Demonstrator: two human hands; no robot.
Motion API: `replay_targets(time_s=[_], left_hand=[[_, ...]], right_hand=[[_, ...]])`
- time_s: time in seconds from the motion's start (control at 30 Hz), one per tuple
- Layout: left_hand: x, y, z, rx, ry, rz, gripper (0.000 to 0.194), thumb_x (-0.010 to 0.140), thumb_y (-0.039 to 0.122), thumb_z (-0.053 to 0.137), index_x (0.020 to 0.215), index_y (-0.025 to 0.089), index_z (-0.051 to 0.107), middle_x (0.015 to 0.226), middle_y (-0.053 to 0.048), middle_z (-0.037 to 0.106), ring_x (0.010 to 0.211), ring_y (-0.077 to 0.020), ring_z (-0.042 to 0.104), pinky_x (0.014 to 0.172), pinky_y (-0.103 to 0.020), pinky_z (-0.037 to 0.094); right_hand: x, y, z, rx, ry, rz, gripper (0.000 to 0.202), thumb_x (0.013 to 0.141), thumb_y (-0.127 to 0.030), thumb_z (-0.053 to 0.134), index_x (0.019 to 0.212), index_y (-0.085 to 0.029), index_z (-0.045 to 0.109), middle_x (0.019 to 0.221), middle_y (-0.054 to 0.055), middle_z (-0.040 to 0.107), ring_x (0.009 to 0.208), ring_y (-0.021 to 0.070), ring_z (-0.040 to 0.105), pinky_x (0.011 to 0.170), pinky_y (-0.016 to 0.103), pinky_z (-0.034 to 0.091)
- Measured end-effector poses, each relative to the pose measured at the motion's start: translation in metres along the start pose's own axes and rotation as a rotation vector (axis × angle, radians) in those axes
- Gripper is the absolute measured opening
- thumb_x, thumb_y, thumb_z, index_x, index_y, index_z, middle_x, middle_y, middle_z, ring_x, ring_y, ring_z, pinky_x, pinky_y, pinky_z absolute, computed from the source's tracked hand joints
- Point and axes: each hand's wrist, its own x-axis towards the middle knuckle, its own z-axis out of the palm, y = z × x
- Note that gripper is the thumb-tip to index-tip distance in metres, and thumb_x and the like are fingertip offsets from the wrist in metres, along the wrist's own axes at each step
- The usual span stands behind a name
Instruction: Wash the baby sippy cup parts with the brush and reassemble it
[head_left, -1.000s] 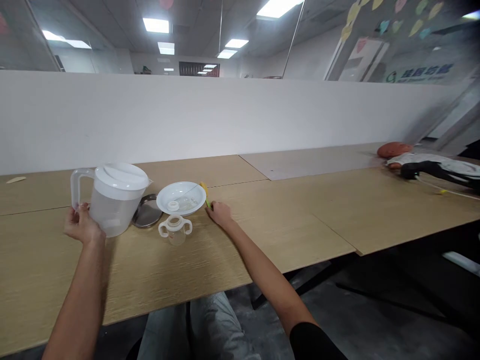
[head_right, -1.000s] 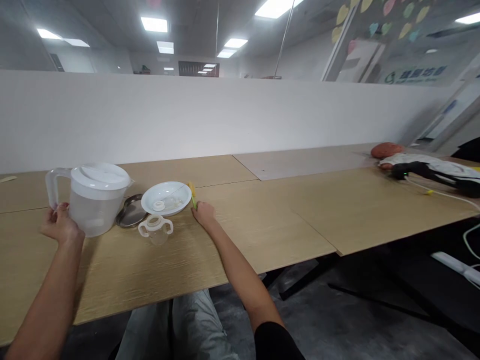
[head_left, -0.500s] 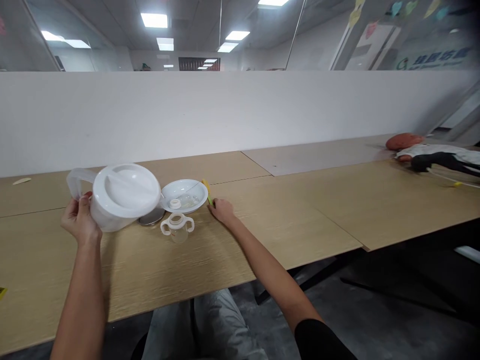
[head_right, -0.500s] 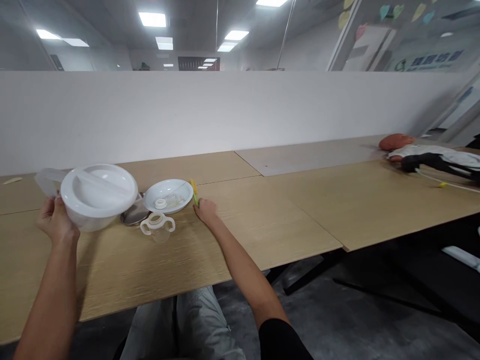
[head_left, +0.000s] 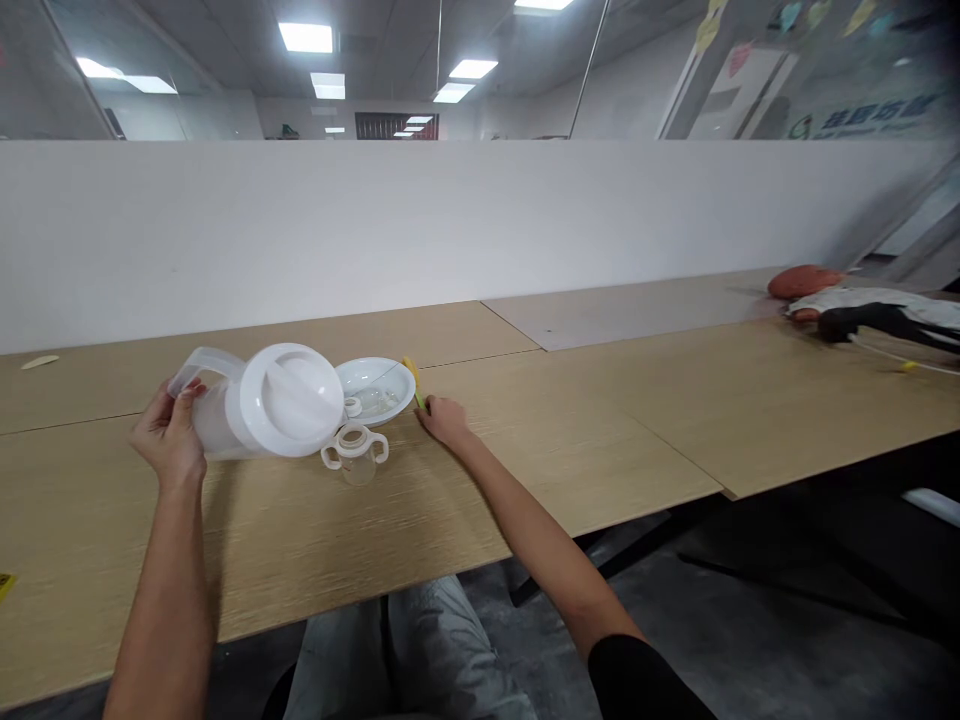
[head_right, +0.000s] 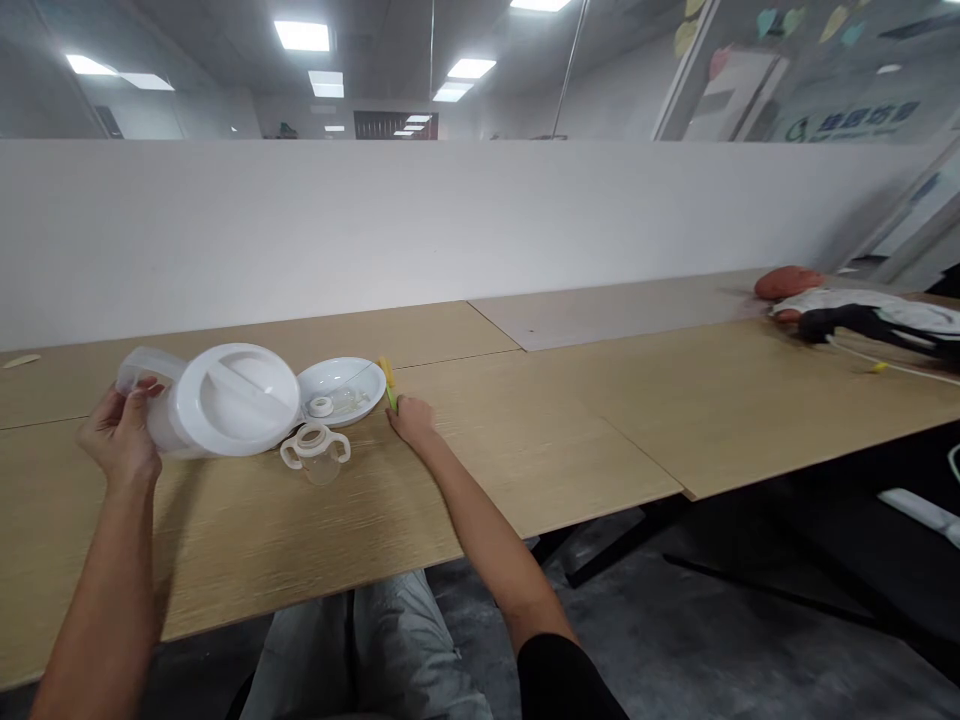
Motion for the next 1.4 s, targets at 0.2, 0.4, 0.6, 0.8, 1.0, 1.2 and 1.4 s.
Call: replay_targets(time_s=[0.2,0.4,0.6,0.8,1.0,1.2,1.4], left_hand=[[-0.001,0.002,0.002,-0.018,-0.009,-0.001,0.033,0.065,0.027,0.072,0.094,0.01,0.072,0.081,-0.006,0.069,0.067,-0.0106,0.061,0.07,-0.026,0.049],[0.0,0.004,0.003,-0.002,-0.038,-0.007,0.035,0.064,0.03,0.073,0.094,0.012,0.072,0.077,-0.004,0.069,0.065,-0.0102,0.059,0.069,-0.025,0.048],[0.0,0.005,0.002,0.003,-0.06,0.028,0.032,0.066,0.029,0.073,0.092,0.012,0.072,0.08,-0.004,0.068,0.07,-0.0111,0.059,0.072,-0.025,0.048],[0.001,0.008,0.002,0.01,-0.037,0.056,0.035,0.062,0.031,0.074,0.092,0.013,0.072,0.081,-0.003,0.068,0.073,-0.0137,0.06,0.076,-0.03,0.049],[0.003,0.01,0.001,0.023,-0.035,0.113,0.029,0.063,0.027,0.074,0.088,0.013,0.072,0.079,-0.001,0.066,0.073,-0.012,0.059,0.074,-0.026,0.047],[0.004,0.01,0.0,0.035,-0.014,0.133,0.03,0.062,0.027,0.072,0.087,0.012,0.071,0.076,0.0,0.064,0.072,-0.0137,0.059,0.075,-0.028,0.048],[0.004,0.008,0.003,0.062,0.014,0.117,0.034,0.062,0.029,0.071,0.09,0.011,0.07,0.079,-0.001,0.065,0.074,-0.0142,0.059,0.077,-0.03,0.049]], right_hand=[[0.001,0.001,0.001,-0.001,0.008,-0.006,0.04,0.092,-0.046,0.037,0.106,-0.016,0.06,0.103,0.014,0.066,0.096,0.0246,0.062,0.076,0.031,0.044],[0.001,0.001,0.001,-0.004,0.013,-0.006,0.039,0.092,-0.046,0.038,0.106,-0.016,0.059,0.104,0.014,0.066,0.096,0.0243,0.063,0.076,0.031,0.044],[0.0,0.0,-0.001,-0.006,-0.002,-0.003,0.038,0.093,-0.045,0.038,0.106,-0.016,0.06,0.104,0.013,0.066,0.096,0.0235,0.063,0.076,0.03,0.044],[-0.001,-0.001,-0.004,-0.007,0.001,0.002,0.038,0.092,-0.044,0.038,0.106,-0.016,0.06,0.105,0.014,0.066,0.098,0.0242,0.062,0.076,0.031,0.045],[0.0,-0.001,-0.004,0.003,0.001,0.0,0.036,0.092,-0.043,0.039,0.106,-0.016,0.06,0.105,0.013,0.066,0.096,0.0231,0.063,0.075,0.029,0.044],[0.001,-0.002,-0.004,0.008,-0.002,0.001,0.036,0.092,-0.043,0.04,0.107,-0.016,0.059,0.106,0.013,0.066,0.097,0.0228,0.062,0.076,0.03,0.044],[0.0,-0.002,-0.005,0.005,0.005,-0.005,0.037,0.092,-0.044,0.04,0.106,-0.016,0.06,0.105,0.013,0.066,0.096,0.0239,0.062,0.075,0.03,0.045]])
